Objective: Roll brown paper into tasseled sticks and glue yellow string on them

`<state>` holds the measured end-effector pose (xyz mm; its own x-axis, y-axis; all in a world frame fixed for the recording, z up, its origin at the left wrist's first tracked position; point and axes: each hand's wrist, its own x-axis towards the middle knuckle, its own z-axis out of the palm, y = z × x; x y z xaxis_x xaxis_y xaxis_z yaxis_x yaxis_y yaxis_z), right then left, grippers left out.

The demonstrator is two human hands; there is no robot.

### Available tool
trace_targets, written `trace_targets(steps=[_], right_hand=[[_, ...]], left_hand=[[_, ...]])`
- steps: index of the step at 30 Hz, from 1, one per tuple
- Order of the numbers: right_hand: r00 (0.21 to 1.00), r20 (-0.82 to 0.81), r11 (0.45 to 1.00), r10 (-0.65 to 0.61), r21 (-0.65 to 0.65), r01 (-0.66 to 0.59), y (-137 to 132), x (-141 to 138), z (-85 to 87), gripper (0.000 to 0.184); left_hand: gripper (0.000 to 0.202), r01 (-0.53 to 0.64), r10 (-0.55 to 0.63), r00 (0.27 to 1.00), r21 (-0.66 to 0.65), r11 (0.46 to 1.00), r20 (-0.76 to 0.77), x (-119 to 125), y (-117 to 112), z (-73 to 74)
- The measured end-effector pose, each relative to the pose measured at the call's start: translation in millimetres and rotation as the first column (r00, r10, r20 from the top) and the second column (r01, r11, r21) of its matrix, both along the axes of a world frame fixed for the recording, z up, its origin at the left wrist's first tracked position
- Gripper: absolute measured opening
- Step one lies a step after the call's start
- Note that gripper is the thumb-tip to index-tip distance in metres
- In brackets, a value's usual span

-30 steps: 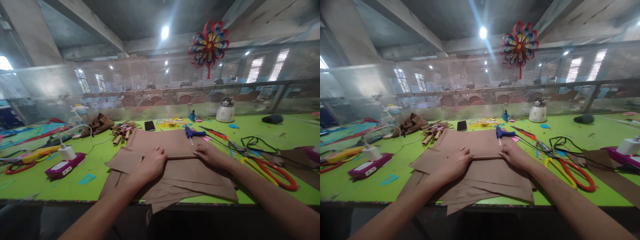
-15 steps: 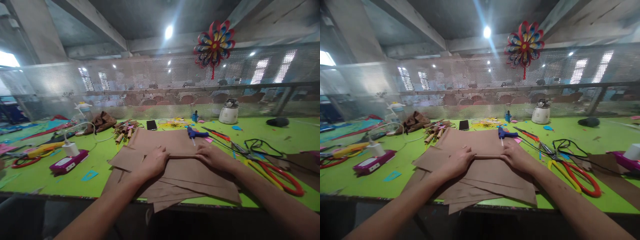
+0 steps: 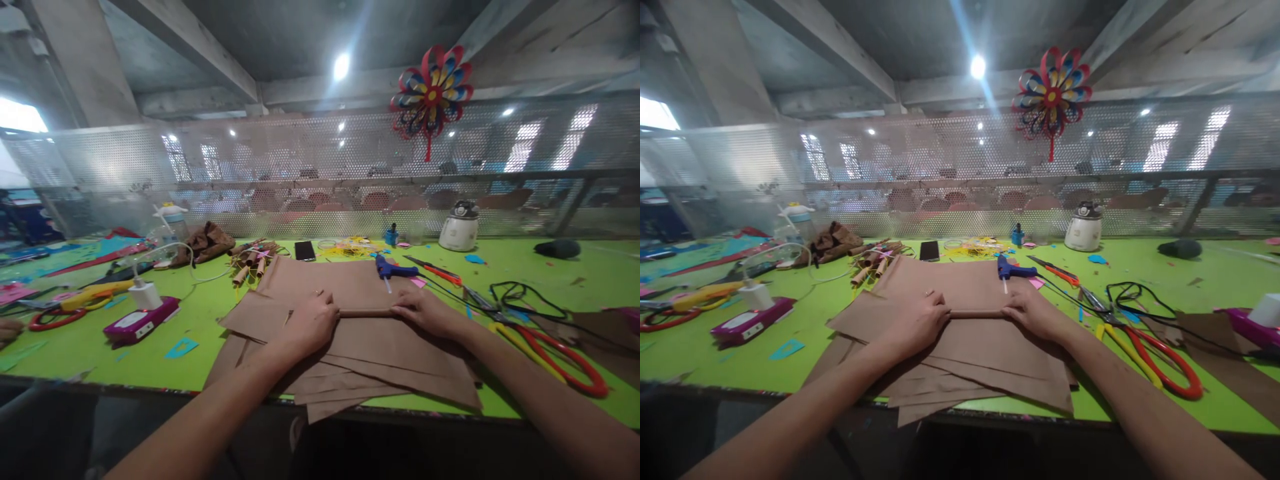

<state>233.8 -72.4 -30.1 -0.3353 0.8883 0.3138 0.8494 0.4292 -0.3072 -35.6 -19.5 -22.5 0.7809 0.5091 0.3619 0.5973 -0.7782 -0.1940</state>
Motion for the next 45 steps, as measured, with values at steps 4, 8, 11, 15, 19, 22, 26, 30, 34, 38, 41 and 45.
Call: trace_targets(steps=[4, 8, 11, 15, 19, 22, 26, 30, 34, 38, 41, 45], right_hand=[[0.999, -0.019, 0.999, -0.037, -0.030, 0.037, 3, 0, -1.8, 0.034], [0.988, -0.078, 0.991, -0.134, -0.020, 0.133, 5, -1, -1.5, 0.025], [0.980, -0.077, 0.983, -0.183, -0.013, 0.182, 7, 0, -2.8, 0.024], [0.983, -0.048, 0.983, -0.176, 0.048, 0.178, 12, 2, -8.9, 0.027], [0.987, 0.042, 0.981, -0.152, 0.127, 0.146, 17, 4, -12.1, 0.031], [0.985, 0.105, 0.986, -0.137, 0.111, 0.126, 16, 4, -9.8, 0.036], [0.986, 0.130, 0.994, -0.104, 0.057, 0.097, 8, 1, -3.5, 0.034], [0.983, 0.136, 0.992, -0.120, 0.065, 0.112, -2, -4, 2.8, 0.028], [0.982, 0.153, 0.993, -0.110, 0.054, 0.103, -4, -5, 4.0, 0.028], [0.992, 0.107, 0.997, -0.060, 0.062, 0.053, 4, 0, -1.1, 0.029], [0.998, 0.048, 0.998, -0.029, 0.057, 0.026, 10, 5, -4.3, 0.030], [0.999, -0.008, 0.999, -0.034, -0.024, 0.034, 13, 8, -3.4, 0.032]], left_hand=[[0.028, -0.009, 0.009, 1.000, -0.025, 1.000, 0.007, 0, 7, -6.4], [0.027, 0.004, -0.004, 1.000, -0.033, 0.999, 0.001, 0, 12, -9.9], [0.027, 0.020, -0.020, 1.000, -0.030, 0.999, 0.000, 0, 13, -9.9], [0.029, 0.041, -0.040, 0.999, -0.045, 0.998, 0.013, 0, 13, -7.6], [0.031, 0.028, -0.029, 1.000, -0.060, 0.998, -0.004, -1, 12, -4.9], [0.030, 0.023, -0.024, 1.000, -0.075, 0.997, -0.006, -2, 11, -3.6], [0.029, 0.029, -0.030, 0.999, -0.060, 0.998, -0.021, -2, 8, -2.1], [0.031, 0.027, -0.030, 0.999, -0.054, 0.998, -0.042, -1, 8, 0.0], [0.035, 0.010, -0.012, 1.000, -0.127, 0.992, -0.013, -1, 16, -1.1], [0.030, -0.003, 0.042, 0.991, -0.297, 0.955, 0.125, -1, 30, -6.7], [0.026, 0.015, 0.073, 0.974, -0.380, 0.925, 0.215, -4, 34, -8.4], [0.023, 0.068, 0.011, 0.974, -0.340, 0.938, 0.225, -7, 31, -4.7]])
